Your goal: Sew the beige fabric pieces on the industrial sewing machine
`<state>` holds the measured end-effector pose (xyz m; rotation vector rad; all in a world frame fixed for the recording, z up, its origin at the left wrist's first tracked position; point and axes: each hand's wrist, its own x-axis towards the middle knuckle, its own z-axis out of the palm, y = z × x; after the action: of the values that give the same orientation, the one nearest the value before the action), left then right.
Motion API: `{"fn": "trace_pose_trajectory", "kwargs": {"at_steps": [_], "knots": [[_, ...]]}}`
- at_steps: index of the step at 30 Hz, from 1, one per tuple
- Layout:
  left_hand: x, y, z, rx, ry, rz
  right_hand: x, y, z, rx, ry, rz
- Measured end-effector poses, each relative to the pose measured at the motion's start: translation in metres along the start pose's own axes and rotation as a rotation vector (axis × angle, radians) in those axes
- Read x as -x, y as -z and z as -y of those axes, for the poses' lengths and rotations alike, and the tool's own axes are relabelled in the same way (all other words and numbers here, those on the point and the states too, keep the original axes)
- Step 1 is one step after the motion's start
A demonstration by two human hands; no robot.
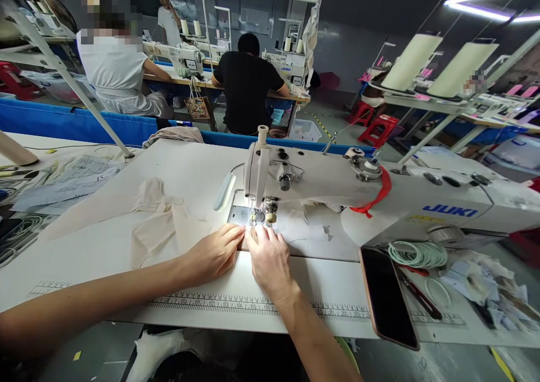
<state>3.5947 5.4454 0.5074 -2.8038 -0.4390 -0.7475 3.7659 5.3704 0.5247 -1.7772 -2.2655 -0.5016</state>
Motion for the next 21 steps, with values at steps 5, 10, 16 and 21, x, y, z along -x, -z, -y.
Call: {"fn": "trace_pose_trajectory", "kwargs": {"at_steps": [5, 10, 16, 21], "knots": [[-0.006, -0.003, 0.006, -0.010, -0.011, 0.033, 0.000, -0.001, -0.008, -0.093, -0.056, -0.050], [-0.018, -0.006, 0.013, -0.048, 0.010, 0.100, 0.000, -0.006, -0.021, -0.049, -0.111, -0.142], [-0.023, -0.010, 0.015, -0.054, 0.016, 0.102, 0.003, -0.009, -0.025, -0.064, -0.096, -0.178], [-0.022, -0.014, 0.016, -0.048, 0.014, 0.080, 0.005, -0.008, -0.025, -0.070, -0.098, -0.181]]}}
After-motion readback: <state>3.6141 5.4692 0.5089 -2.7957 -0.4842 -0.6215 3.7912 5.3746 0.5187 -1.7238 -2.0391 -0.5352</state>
